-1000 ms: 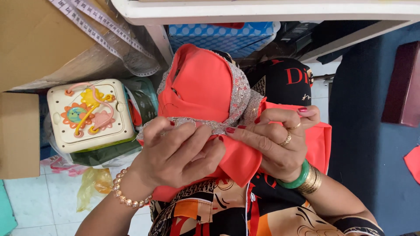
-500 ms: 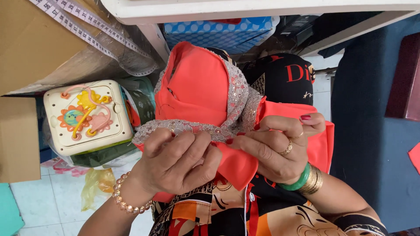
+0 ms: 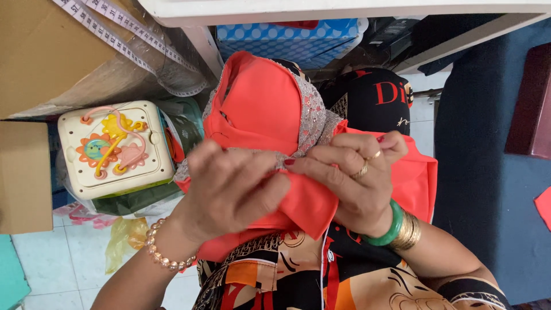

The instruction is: Aligning and folding a sequined trim on an orange garment at an alteration workstation

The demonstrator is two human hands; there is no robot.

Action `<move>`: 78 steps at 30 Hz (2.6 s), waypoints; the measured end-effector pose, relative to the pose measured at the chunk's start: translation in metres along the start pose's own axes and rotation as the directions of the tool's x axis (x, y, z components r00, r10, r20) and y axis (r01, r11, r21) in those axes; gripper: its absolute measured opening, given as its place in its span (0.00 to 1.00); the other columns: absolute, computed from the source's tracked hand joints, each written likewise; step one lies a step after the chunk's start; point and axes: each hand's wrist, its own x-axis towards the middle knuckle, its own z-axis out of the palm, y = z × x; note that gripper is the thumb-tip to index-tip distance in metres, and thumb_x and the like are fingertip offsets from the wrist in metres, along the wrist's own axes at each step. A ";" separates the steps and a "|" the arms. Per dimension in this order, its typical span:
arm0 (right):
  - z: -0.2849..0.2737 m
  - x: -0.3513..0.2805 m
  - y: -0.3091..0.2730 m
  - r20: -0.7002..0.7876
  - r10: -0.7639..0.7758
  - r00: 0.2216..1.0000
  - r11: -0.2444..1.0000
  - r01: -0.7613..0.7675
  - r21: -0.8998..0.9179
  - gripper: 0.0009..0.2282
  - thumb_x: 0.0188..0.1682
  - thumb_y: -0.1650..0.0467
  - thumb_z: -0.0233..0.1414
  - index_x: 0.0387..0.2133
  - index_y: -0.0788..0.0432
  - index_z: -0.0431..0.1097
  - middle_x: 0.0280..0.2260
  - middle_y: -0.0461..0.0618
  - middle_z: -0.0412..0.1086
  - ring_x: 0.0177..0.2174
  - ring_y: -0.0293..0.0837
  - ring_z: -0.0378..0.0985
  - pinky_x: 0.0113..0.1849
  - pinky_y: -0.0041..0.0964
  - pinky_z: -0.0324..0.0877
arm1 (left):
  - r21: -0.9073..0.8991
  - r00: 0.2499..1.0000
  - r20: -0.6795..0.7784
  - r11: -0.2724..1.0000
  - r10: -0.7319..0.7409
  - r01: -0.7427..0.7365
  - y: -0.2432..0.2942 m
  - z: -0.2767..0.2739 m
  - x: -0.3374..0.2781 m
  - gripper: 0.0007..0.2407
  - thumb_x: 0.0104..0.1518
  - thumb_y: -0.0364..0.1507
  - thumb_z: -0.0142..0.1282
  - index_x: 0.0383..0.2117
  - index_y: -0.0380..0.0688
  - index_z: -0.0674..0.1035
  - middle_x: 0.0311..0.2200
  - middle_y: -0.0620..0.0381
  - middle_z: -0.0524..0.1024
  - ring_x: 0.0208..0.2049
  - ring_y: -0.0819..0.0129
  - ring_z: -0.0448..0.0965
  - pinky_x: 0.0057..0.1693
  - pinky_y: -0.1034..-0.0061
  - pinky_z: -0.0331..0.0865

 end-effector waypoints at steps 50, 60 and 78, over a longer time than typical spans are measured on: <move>-0.008 0.016 0.019 0.277 -0.016 0.961 0.945 -0.076 0.319 0.10 0.59 0.73 0.53 0.50 0.47 0.71 0.38 0.37 0.72 0.40 0.41 0.71 0.50 0.46 0.46 | -0.120 0.967 0.248 0.992 0.064 -0.035 -0.012 -0.030 -0.009 0.03 0.62 0.18 0.61 0.39 0.37 0.82 0.40 0.50 0.79 0.41 0.58 0.67 0.40 0.65 0.70; 0.005 -0.001 0.019 0.027 -0.155 0.988 0.963 0.145 0.227 0.02 0.56 0.76 0.55 0.40 0.61 0.74 0.44 0.54 0.76 0.40 0.49 0.82 0.53 0.61 0.58 | -0.143 0.984 0.177 0.990 0.020 0.006 -0.004 -0.033 -0.023 0.03 0.63 0.19 0.56 0.38 0.36 0.82 0.40 0.48 0.80 0.39 0.58 0.65 0.36 0.63 0.65; 0.015 0.000 0.017 -0.018 -0.206 0.978 0.958 0.206 0.198 0.04 0.57 0.76 0.48 0.35 0.57 0.70 0.39 0.48 0.73 0.37 0.48 0.81 0.47 0.52 0.56 | -0.210 0.990 0.136 0.976 -0.027 0.055 -0.001 -0.031 -0.022 0.03 0.63 0.18 0.57 0.38 0.34 0.81 0.41 0.46 0.80 0.40 0.57 0.65 0.39 0.61 0.68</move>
